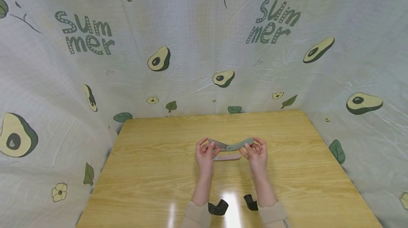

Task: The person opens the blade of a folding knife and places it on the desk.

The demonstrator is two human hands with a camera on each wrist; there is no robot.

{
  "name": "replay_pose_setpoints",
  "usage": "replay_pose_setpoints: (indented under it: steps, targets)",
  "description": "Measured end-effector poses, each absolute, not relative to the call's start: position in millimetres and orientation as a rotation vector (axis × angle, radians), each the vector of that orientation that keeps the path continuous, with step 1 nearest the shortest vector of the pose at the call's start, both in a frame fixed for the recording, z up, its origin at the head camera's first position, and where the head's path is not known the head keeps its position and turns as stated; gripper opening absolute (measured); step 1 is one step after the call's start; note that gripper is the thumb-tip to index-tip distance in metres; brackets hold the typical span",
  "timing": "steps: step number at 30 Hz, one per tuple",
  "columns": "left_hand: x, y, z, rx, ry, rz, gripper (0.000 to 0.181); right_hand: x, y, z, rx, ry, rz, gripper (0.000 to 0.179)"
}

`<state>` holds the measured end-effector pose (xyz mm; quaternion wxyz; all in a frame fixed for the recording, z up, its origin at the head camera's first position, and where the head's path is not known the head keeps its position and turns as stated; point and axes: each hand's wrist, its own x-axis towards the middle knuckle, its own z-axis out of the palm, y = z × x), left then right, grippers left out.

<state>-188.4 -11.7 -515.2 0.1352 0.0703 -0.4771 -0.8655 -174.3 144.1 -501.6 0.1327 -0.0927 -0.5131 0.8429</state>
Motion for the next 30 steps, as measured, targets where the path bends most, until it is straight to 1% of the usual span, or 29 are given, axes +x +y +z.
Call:
replay_pose_setpoints:
  steps: [6, 13, 15, 22, 30]
  targets:
    - [-184.5, -2.3, -512.0, 0.271, -1.213, -2.474, 0.03, -170.9, 134.0, -499.9, -0.308, -1.269, 2.563, 0.033]
    - [-183.2, 9.7, -513.5, 0.328, -1.062, -2.437, 0.041, -169.6, 124.2, -498.1, -0.394, -1.0, 2.654, 0.033]
    - [-183.8, 11.3, -514.1, 0.342, -1.037, -2.431, 0.041, -169.3, 122.4, -498.6, -0.42, -0.965, 2.661, 0.033]
    - [-184.1, 10.9, -513.4, 0.4, -1.012, -2.421, 0.038, -169.5, 121.9, -503.4, -0.433, -0.995, 2.65, 0.033]
    - [-184.0, 6.5, -515.5, 0.473, -1.015, -2.406, 0.035, -168.5, 124.9, -508.2, -0.447, -1.219, 2.528, 0.03]
